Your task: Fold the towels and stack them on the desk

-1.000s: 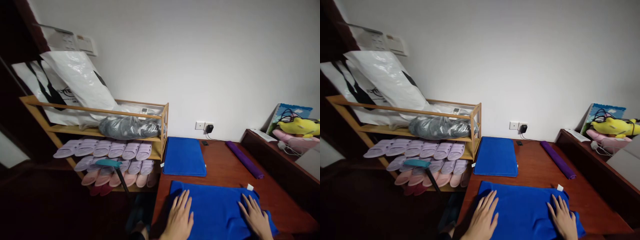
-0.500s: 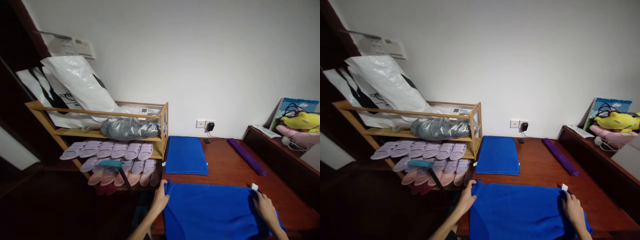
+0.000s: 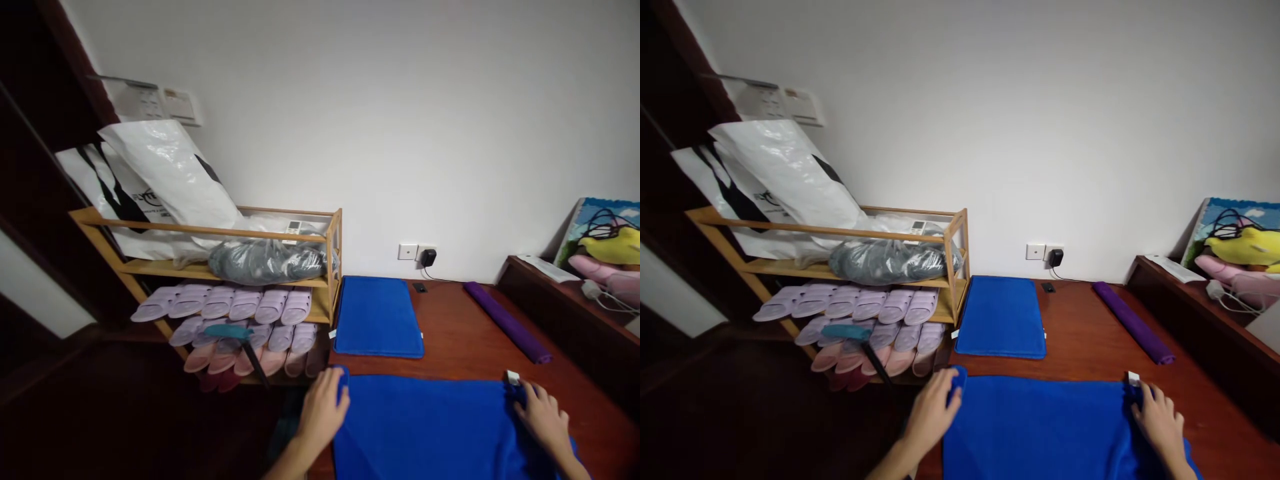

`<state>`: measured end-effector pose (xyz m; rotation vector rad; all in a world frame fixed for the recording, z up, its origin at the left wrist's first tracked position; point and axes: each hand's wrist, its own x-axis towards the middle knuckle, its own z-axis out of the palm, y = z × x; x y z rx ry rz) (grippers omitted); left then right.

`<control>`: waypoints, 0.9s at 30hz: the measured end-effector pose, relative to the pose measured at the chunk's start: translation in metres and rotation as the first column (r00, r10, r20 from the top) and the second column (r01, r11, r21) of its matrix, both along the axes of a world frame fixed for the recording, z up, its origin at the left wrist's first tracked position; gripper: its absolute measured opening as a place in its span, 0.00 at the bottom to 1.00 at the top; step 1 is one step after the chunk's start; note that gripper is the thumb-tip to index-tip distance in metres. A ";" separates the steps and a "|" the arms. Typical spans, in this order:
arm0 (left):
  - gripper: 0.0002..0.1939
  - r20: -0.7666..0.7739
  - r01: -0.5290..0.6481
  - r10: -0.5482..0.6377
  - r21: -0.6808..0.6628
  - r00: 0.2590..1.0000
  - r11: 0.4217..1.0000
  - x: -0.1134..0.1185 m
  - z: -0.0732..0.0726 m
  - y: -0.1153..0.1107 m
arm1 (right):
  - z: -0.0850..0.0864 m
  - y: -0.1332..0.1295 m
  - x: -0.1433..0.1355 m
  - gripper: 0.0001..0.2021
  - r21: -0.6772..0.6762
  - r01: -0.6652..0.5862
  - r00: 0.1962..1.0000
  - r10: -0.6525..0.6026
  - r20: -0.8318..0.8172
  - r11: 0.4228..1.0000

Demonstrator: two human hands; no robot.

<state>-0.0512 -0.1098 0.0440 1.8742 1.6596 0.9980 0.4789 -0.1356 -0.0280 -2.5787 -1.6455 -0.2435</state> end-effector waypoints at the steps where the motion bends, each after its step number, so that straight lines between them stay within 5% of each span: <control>1: 0.14 -0.181 0.026 -0.018 0.040 0.983 0.999 0.012 -0.002 -0.003 | 0.000 0.002 -0.003 0.28 -0.004 -0.018 1.000 0.018 0.022 1.000; 4: 0.21 -0.458 -0.022 -0.010 -0.066 0.889 0.998 0.031 -0.009 -0.004 | 0.000 0.005 -0.005 0.28 -0.087 -0.094 0.995 0.095 0.005 0.992; 7: 0.17 -0.421 -0.027 -0.034 -0.136 0.907 0.990 0.019 -0.016 0.006 | -0.002 0.005 0.004 0.24 -0.129 -0.138 0.989 0.129 -0.078 0.982; 11: 0.04 -0.210 0.044 -0.074 -0.148 0.975 0.988 -0.018 -0.012 0.020 | 0.005 0.001 0.017 0.20 -0.031 -0.118 0.988 0.115 -0.104 0.992; 13: 0.09 0.100 0.088 -0.071 -0.184 0.992 0.979 -0.033 -0.003 0.028 | 0.016 0.000 0.019 0.20 0.011 -0.052 0.994 0.053 -0.097 0.999; 14: 0.11 0.295 0.121 -0.054 -0.212 0.954 0.970 -0.038 0.002 0.032 | 0.023 0.000 0.019 0.20 0.018 -0.011 0.995 0.013 -0.101 1.000; 17: 0.16 0.723 0.244 0.049 -0.295 0.689 0.924 -0.047 0.016 0.049 | 0.043 0.005 0.020 0.17 -0.032 0.129 0.979 -0.133 -0.153 0.991; 21: 0.17 0.809 0.291 0.140 -0.358 0.570 0.887 -0.048 0.018 0.070 | 0.054 0.021 0.024 0.18 -0.032 0.271 0.929 -0.270 -0.252 0.962; 27: 0.19 0.832 0.253 0.207 -0.378 0.514 0.891 -0.049 0.002 0.091 | 0.059 0.049 0.029 0.22 0.026 0.396 0.873 -0.368 -0.321 0.918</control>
